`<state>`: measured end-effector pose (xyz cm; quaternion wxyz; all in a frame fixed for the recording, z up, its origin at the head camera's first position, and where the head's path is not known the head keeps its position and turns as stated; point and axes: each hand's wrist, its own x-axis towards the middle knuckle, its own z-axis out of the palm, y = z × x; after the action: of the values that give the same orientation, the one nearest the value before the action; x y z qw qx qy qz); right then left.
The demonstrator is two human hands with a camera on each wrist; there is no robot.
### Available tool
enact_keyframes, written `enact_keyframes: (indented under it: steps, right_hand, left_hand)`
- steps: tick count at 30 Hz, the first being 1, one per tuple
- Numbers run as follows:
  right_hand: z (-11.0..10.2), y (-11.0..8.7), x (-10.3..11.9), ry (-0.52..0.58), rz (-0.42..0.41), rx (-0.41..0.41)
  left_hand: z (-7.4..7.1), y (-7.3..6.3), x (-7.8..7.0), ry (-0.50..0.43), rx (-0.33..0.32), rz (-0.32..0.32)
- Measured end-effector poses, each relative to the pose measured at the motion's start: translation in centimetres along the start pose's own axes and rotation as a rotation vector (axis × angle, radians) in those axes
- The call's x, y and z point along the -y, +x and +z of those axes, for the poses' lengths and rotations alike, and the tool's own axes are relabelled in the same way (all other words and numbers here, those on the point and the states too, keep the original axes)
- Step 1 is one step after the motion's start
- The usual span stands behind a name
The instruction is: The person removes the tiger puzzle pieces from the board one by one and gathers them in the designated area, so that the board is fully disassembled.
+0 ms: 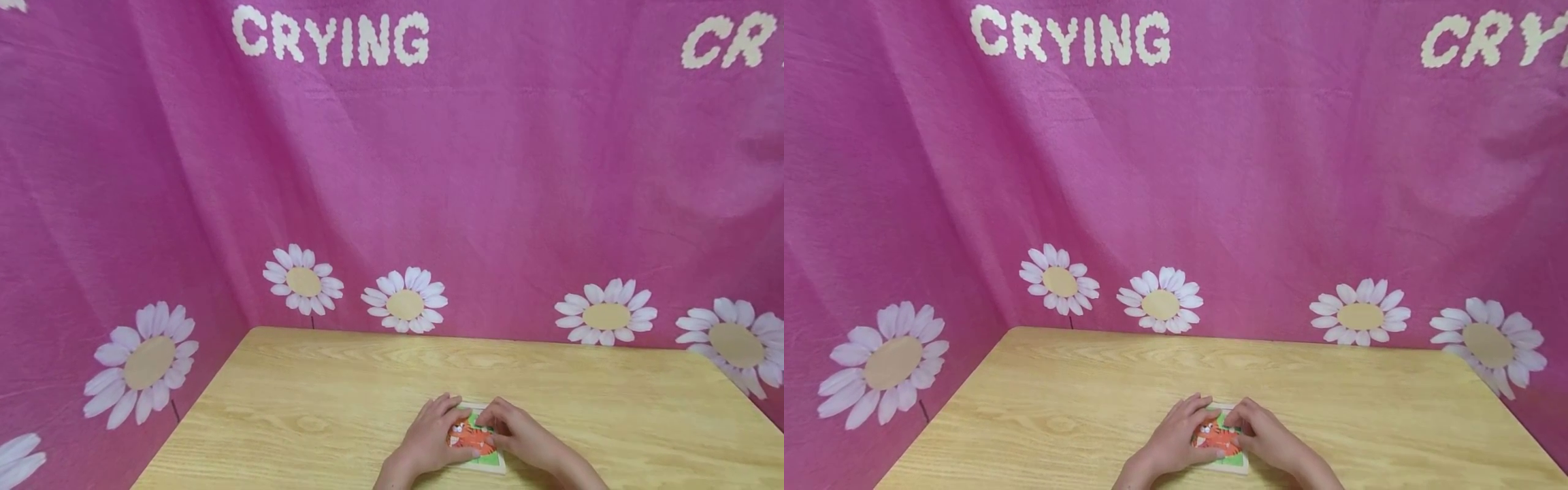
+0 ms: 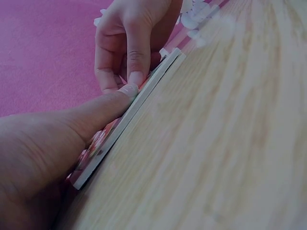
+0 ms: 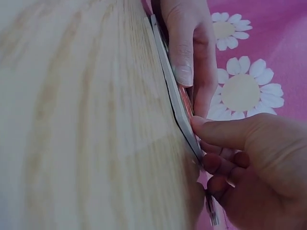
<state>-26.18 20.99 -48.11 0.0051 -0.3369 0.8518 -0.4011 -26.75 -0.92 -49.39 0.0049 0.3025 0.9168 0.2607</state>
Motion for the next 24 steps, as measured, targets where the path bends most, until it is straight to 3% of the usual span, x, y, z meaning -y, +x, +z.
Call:
enact_keyframes:
  steps: [8,24]
  right_hand:
    - [-0.18,0.45,0.08,-0.016,0.013,0.052]
    - [0.64,-0.13,-0.07,-0.072,-0.111,-0.074]
  left_hand:
    - [0.01,0.08,0.15,-0.018,0.0,-0.001]
    - [-0.11,-0.19,-0.16,-0.021,-0.022,0.001]
